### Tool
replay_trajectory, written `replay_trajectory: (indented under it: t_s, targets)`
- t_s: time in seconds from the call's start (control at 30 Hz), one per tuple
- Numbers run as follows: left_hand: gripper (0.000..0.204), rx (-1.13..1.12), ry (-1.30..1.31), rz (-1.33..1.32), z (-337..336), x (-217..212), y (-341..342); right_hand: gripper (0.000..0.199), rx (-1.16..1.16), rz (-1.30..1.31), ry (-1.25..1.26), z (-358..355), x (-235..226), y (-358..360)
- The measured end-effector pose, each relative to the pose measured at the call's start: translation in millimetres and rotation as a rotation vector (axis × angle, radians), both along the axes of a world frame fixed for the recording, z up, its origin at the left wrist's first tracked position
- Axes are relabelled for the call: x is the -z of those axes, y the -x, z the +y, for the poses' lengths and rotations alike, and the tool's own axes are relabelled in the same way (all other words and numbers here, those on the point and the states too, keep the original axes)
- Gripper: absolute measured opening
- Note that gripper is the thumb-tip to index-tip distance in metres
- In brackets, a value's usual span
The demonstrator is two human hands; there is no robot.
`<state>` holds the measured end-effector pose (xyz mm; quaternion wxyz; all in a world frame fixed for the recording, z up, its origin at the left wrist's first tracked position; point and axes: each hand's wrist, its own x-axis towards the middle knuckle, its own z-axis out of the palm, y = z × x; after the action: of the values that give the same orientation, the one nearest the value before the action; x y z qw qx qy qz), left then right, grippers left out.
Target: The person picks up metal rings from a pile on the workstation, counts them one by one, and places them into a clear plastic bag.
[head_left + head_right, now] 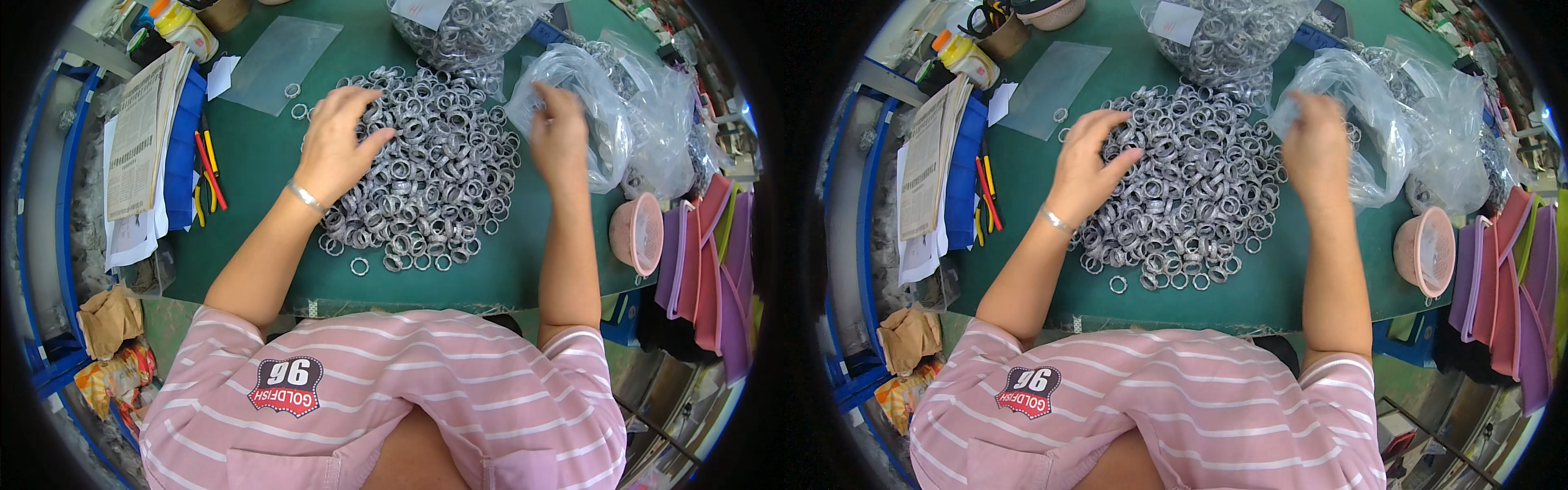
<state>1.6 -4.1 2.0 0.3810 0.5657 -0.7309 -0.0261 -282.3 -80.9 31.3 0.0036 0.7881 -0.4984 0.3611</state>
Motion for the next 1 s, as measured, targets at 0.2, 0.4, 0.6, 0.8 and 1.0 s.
replay_trajectory:
  t_s: [0.2,0.4,0.6,0.8,1.0]
  targets:
    - [0.038,0.038,-0.084,-0.059,-4.1,10.1,9.1,0.019,-0.196,-0.076,-0.161,20.6,44.3,-55.4]
    - [0.027,0.130,-0.085,-0.059,21.7,5.6,15.1,0.023,-0.327,-0.450,-0.188,38.5,34.9,-47.7]
    - [0.022,0.126,-0.059,-0.097,28.6,10.5,19.7,0.015,-0.413,-0.651,-0.368,54.3,-0.9,-11.8]
    - [0.019,0.137,-0.089,-0.089,29.2,8.3,24.4,0.037,-0.116,-1.179,-0.017,46.2,-68.6,93.2]
    - [0.020,0.128,-0.099,-0.099,29.0,12.0,23.1,0.019,0.057,-1.428,-0.120,53.3,-76.0,173.1]
